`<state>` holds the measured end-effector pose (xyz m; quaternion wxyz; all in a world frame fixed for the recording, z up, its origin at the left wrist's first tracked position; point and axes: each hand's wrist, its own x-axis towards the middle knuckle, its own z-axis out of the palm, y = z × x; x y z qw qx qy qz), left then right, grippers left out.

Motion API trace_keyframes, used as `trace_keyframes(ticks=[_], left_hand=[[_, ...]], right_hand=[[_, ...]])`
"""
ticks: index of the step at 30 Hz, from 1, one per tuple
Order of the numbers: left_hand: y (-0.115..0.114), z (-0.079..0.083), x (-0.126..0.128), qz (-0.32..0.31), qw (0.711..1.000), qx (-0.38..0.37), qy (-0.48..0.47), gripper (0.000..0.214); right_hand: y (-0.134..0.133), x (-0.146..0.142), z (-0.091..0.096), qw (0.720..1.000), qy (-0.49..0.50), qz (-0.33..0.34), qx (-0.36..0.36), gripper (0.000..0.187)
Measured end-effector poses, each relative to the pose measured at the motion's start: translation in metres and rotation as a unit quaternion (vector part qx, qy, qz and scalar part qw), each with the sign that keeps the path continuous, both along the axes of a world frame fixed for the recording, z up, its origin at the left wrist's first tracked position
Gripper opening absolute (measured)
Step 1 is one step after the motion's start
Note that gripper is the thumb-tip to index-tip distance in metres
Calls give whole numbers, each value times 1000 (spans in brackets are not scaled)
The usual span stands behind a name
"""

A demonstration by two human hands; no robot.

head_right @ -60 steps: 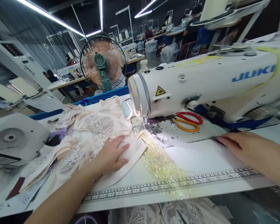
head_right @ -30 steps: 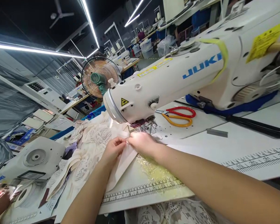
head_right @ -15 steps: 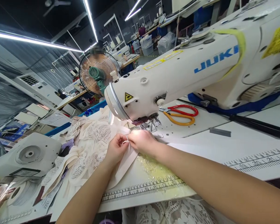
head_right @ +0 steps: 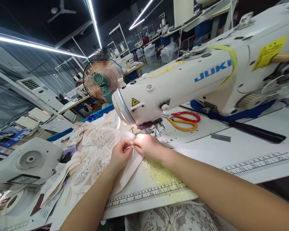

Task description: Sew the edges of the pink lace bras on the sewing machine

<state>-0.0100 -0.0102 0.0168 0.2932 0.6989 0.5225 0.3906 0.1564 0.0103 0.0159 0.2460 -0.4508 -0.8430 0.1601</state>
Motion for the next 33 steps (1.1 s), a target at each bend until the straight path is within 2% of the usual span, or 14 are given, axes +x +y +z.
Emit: trace_keyframes(ticks=[6,13,19,24,27,33], left_hand=[[-3,-1,2,0,1000,15,23,11],[-1,-3,5,14,999,13,43,14],[-1,-3,6,16,998,-5,64,13],[1,-6,0,42,995,-15,93,14],[2,-9,-1,36,994,-25,103,15],[1,-8,3,18,991,-49,122,16]], right_hand=[[-1,-1,-1,1000,-17,8,-5,20],[-4,-9,-4,999,-3,-40,-25,15],[-3,-8,0,992,101,-67,-39,8],[3,1,0,973,218,-20,-72,8],[5,1,-4,957,273,-2,-101,6],[-2,-6,-3,937,328,19,-118,13]])
